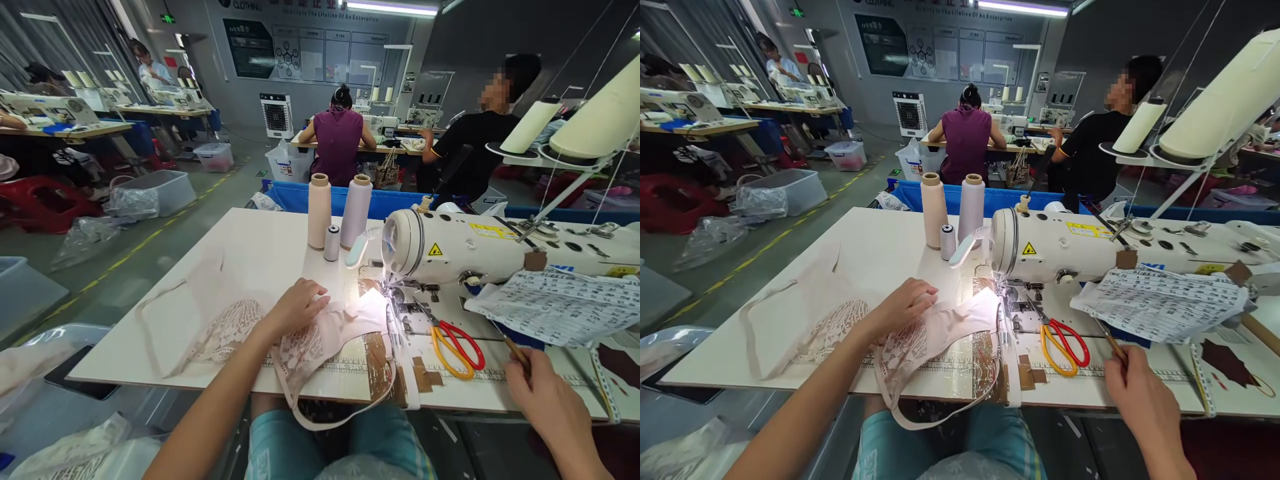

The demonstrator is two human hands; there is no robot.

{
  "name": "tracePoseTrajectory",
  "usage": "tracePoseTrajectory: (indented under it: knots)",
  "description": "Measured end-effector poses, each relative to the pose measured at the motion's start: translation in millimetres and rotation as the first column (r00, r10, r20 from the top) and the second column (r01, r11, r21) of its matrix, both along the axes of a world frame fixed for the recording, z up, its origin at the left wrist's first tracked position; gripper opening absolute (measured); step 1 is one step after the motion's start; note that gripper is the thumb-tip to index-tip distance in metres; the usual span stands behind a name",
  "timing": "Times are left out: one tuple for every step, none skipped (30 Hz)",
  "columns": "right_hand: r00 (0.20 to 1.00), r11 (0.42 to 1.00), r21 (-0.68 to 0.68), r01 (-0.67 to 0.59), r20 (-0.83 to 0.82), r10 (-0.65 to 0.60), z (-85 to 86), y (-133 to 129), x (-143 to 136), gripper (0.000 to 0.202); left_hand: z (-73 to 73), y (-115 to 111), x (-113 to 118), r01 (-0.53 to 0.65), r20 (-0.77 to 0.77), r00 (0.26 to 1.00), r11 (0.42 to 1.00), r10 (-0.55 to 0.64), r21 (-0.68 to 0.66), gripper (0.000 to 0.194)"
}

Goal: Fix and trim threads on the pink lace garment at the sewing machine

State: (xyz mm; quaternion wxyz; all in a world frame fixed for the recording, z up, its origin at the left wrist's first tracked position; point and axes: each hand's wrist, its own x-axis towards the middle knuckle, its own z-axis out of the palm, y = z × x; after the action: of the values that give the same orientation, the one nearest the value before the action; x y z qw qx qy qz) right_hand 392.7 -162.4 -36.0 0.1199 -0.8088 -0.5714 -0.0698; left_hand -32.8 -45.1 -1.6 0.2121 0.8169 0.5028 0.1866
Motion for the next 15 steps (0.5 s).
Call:
tracePoseTrajectory:
  knots:
    - [0.994,1.000,0.007,0.000,-0.108,0.001,3.0,-8.5,-11.3,0.023,-3.4,3.5,2.0,0.028,-0.016,0.999,0.998,-0.029,-0.055,0.032]
    - [0.975,0.998,0.029,-0.057,-0.212,0.062,5.8,-14.7,-25.1,0.025,-5.9,7.4,3.4,0.052,-0.037,0.998,0.993,-0.056,-0.102,0.031]
    - [0.941,0.988,0.048,-0.144,-0.304,0.152,8.5,-17.9,-41.2,0.028,-7.6,11.3,4.3,0.078,-0.046,0.995,0.987,-0.085,-0.142,0.029]
    - [0.892,0.968,0.063,-0.244,-0.378,0.250,11.1,-17.5,-59.0,0.031,-8.4,14.8,4.8,0.103,-0.037,0.993,0.979,-0.111,-0.177,0.028]
    - [0.825,0.928,0.094,-0.360,-0.432,0.364,13.7,-13.2,-77.9,0.034,-8.4,17.5,5.2,0.127,-0.005,0.991,0.967,-0.132,-0.221,0.029]
    - [0.745,0.869,0.147,-0.472,-0.461,0.483,16.1,-5.3,-97.3,0.036,-7.5,19.5,5.7,0.152,0.051,0.988,0.949,-0.144,-0.275,0.031]
    - [0.670,0.808,0.194,-0.556,-0.472,0.574,18.3,5.8,-116.4,0.037,-6.1,20.7,6.4,0.184,0.125,0.981,0.922,-0.150,-0.340,0.033]
    - [0.585,0.737,0.229,-0.636,-0.479,0.654,20.1,19.3,-134.5,0.037,-4.0,21.2,7.4,0.227,0.204,0.967,0.885,-0.154,-0.407,0.034]
    - [0.510,0.675,0.287,-0.680,-0.476,0.716,21.3,34.1,-151.1,0.038,-1.3,21.2,8.9,0.279,0.278,0.947,0.839,-0.160,-0.467,0.035]
    - [0.437,0.620,0.327,-0.713,-0.484,0.758,21.8,49.3,-165.6,0.040,1.6,20.9,10.7,0.330,0.339,0.926,0.795,-0.167,-0.509,0.036]
    - [0.383,0.596,0.343,-0.726,-0.517,0.765,21.6,63.9,-177.7,0.041,4.8,20.6,12.8,0.371,0.387,0.906,0.764,-0.171,-0.529,0.036]
    - [0.340,0.588,0.353,-0.728,-0.558,0.757,20.8,77.2,-187.2,0.039,7.9,20.5,15.2,0.400,0.422,0.889,0.747,-0.176,-0.531,0.036]
    - [0.292,0.570,0.355,-0.741,-0.594,0.750,19.5,88.7,-194.1,0.035,10.8,20.7,17.6,0.421,0.446,0.877,0.738,-0.182,-0.528,0.036]
    - [0.250,0.548,0.341,-0.764,-0.626,0.738,18.0,98.2,-198.5,0.031,13.0,21.3,19.9,0.436,0.464,0.866,0.733,-0.185,-0.522,0.036]
    - [0.236,0.537,0.325,-0.779,-0.641,0.730,16.4,105.5,-200.7,0.027,14.5,22.4,21.9,0.447,0.479,0.858,0.730,-0.187,-0.517,0.036]
